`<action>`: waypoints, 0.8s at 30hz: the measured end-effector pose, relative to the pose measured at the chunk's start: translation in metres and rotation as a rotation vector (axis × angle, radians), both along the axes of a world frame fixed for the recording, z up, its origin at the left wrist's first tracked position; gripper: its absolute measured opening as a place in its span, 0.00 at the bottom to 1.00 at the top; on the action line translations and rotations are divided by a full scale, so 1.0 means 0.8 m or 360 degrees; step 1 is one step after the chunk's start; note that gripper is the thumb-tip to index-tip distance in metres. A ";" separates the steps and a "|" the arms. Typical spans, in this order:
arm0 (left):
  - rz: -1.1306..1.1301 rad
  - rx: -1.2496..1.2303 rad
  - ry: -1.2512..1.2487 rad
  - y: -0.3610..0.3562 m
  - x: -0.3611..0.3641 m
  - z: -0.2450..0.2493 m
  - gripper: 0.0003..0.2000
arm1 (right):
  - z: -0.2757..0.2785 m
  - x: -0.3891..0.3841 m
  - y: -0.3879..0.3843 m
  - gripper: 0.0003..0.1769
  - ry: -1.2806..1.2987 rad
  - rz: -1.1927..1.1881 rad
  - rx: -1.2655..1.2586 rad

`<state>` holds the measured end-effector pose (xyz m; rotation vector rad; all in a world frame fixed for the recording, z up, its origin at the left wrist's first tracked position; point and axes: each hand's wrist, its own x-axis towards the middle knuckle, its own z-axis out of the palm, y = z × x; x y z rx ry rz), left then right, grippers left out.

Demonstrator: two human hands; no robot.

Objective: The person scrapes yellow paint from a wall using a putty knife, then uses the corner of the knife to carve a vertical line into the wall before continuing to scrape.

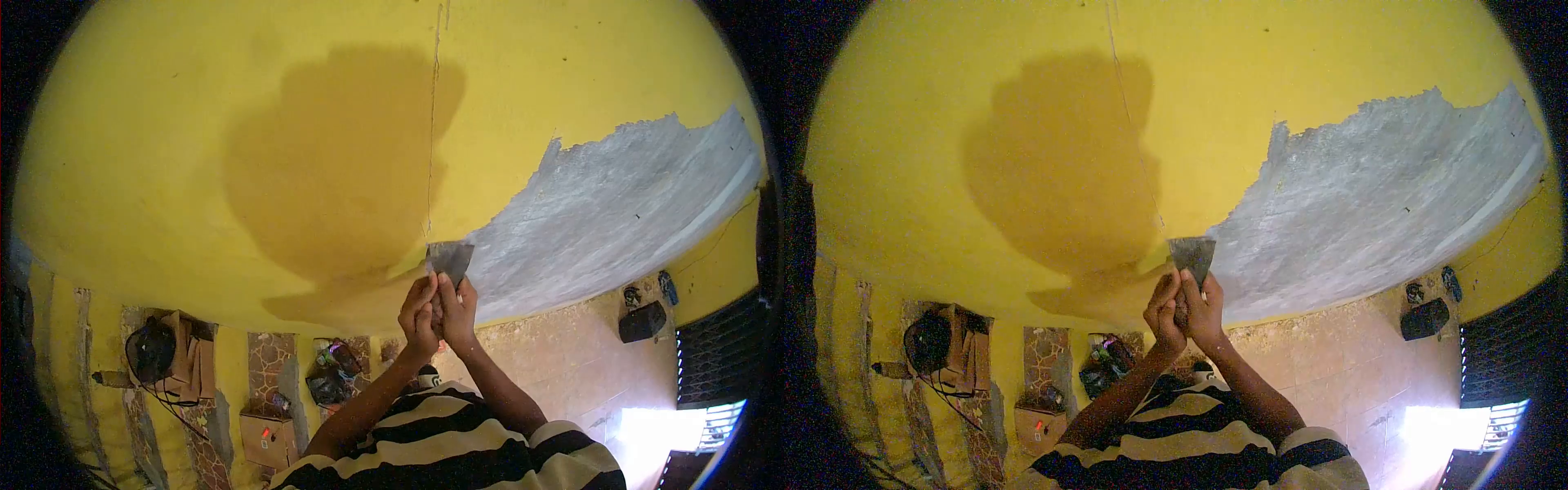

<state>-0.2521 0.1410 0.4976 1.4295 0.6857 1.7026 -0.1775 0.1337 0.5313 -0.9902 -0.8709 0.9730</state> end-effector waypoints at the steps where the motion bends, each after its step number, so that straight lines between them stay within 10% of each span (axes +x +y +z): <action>1: -0.0020 -0.0123 -0.0004 -0.007 -0.002 -0.008 0.23 | -0.009 -0.003 -0.002 0.07 -0.0001 0.0000 0.0008; 24: -0.0076 -0.0382 -0.0035 -0.019 -0.003 -0.013 0.24 | -0.016 -0.010 -0.008 0.07 0.0342 0.0041 -0.0146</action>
